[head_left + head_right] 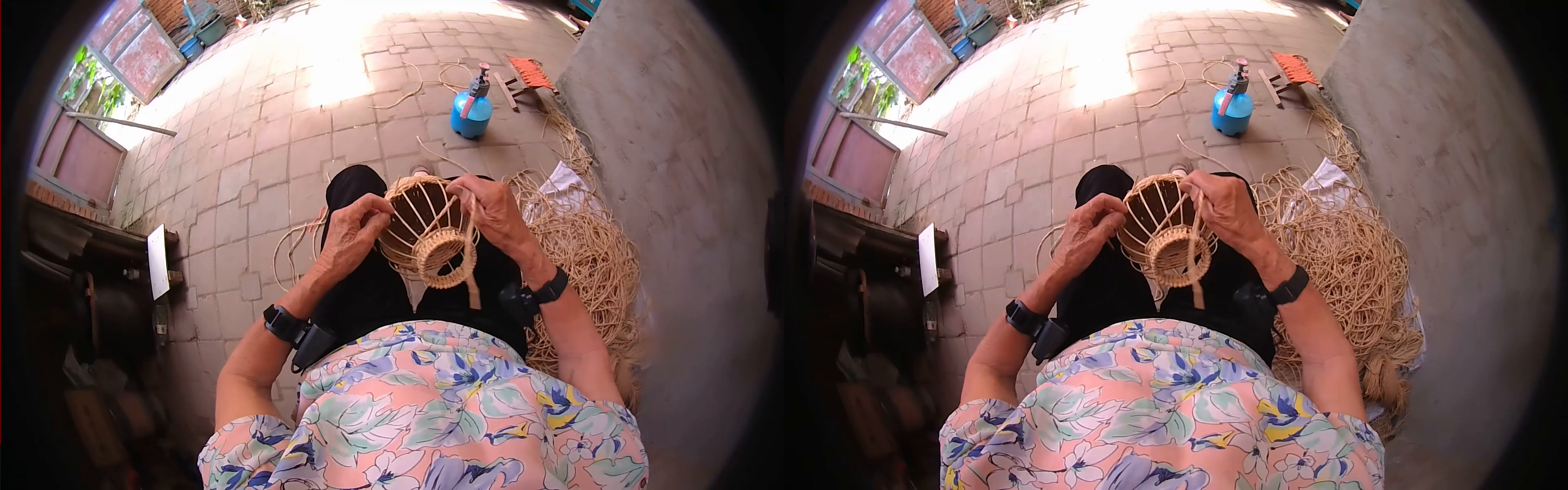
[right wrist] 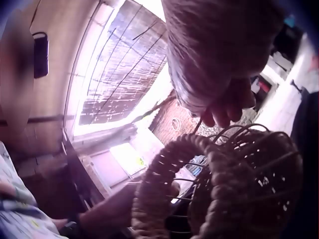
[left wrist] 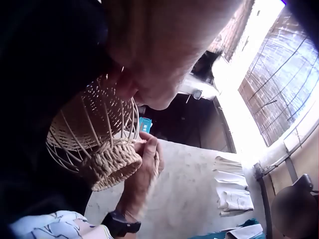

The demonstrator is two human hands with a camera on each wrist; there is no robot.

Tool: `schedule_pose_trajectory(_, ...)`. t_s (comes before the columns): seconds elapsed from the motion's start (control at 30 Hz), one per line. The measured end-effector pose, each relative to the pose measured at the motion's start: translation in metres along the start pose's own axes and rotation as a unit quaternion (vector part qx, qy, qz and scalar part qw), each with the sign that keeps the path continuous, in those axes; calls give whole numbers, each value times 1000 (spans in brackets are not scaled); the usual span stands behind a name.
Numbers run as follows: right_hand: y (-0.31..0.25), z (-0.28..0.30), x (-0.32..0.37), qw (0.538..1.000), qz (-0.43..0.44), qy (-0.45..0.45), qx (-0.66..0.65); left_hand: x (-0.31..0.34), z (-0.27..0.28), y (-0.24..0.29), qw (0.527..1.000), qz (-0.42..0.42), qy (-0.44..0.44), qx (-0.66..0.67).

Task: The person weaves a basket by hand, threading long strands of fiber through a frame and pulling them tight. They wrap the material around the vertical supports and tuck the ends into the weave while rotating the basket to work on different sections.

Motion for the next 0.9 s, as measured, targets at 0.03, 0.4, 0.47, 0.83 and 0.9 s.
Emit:
schedule_pose_trajectory(0.03, 2, -2, -8, 1000, -2, -4, -1, 0, -5, -2, 1000, 2, -22, 16)
schedule_pose_trajectory(0.4, 54, -9, 5, 964, -221, 101, -109, 0, -14, 38, 991, 68, 4, 112)
schedule_pose_trajectory(0.47, 53, -14, 11, 967, -199, 121, -106, 1, -15, 44, 994, 62, -15, 91)
schedule_pose_trajectory(0.83, 20, -28, 23, 970, -173, 37, -167, -12, -51, 41, 973, 114, -119, 162)
schedule_pose_trajectory(0.9, 17, -32, 31, 970, -152, 85, -168, -12, -57, 36, 977, 101, -66, 178)
Point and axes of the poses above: each hand's wrist, its own x-axis away from the middle knuckle, its own z-axis out of the back of the hand, y = z × x, the point moved 3 cm from there along -x, towards the middle knuckle, and after that the axes turned 15 degrees about -y, right-handed, at the moved point
